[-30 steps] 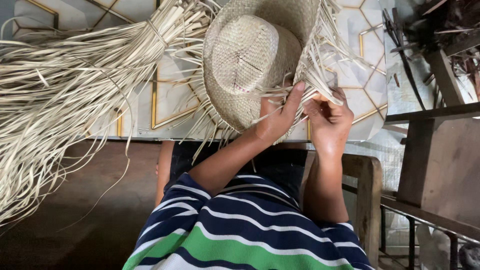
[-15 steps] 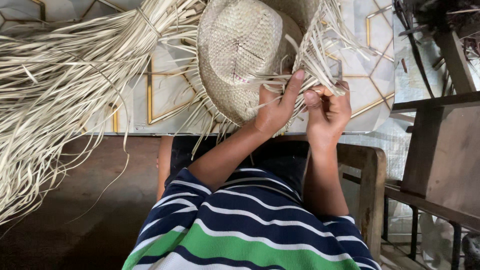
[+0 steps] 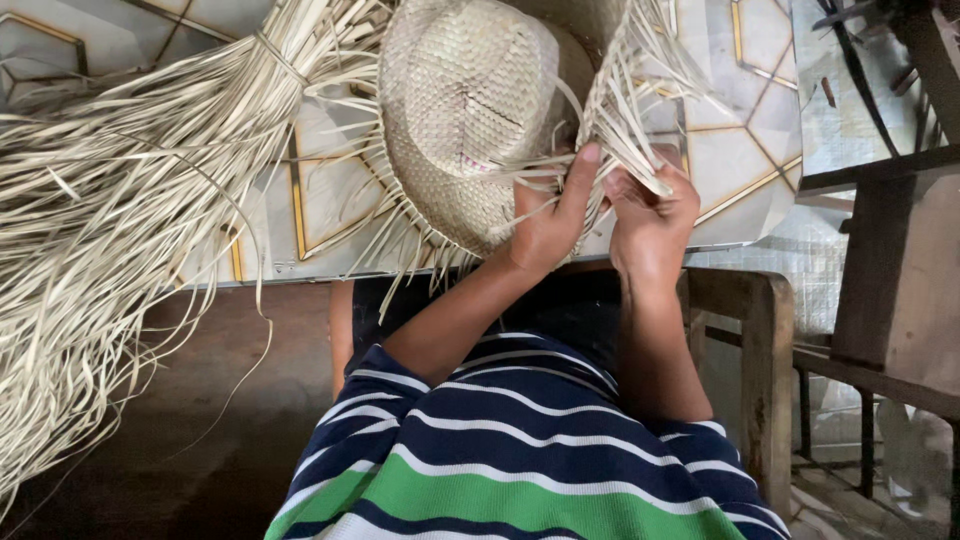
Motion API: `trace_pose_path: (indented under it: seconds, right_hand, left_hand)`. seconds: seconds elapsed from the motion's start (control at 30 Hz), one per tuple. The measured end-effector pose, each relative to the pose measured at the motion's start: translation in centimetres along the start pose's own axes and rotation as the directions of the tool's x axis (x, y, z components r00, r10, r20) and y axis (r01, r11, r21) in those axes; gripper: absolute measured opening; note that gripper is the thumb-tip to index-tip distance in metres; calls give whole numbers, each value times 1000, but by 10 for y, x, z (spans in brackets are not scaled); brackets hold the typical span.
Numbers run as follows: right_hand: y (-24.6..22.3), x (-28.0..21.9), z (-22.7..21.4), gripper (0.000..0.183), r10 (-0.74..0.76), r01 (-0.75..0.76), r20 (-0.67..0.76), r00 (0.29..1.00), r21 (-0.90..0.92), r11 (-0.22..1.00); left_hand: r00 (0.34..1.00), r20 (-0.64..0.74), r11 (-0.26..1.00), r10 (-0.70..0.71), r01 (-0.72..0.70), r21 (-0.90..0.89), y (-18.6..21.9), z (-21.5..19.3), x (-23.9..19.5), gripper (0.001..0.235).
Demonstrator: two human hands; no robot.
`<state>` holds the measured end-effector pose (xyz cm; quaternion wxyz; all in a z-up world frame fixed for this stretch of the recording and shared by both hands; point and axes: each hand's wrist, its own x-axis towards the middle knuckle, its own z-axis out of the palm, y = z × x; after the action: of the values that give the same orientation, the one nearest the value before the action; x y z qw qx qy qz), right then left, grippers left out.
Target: The person weaves thin dried fibers into the brim of a straw hat by hand, repeatedly threading and pulling strands to extend the woven pattern. The person occasionally rotates the hat to access different sections of the brim.
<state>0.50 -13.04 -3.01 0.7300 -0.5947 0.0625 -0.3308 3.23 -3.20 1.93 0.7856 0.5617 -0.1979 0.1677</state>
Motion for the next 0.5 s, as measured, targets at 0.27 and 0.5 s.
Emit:
trace_pose_path:
  seconds: [0.27,0.5]
  right_hand:
    - [-46,2,13,16,-179,240,264,948,-220,945]
    - [-44,-2,23,19,-281,344,263,923,-238,908]
  left_hand:
    - [999,-24,999,34,-33,42,-11,-2,-4,14]
    - [997,-75,1000,22,-21,13,-15,-5,-6,13]
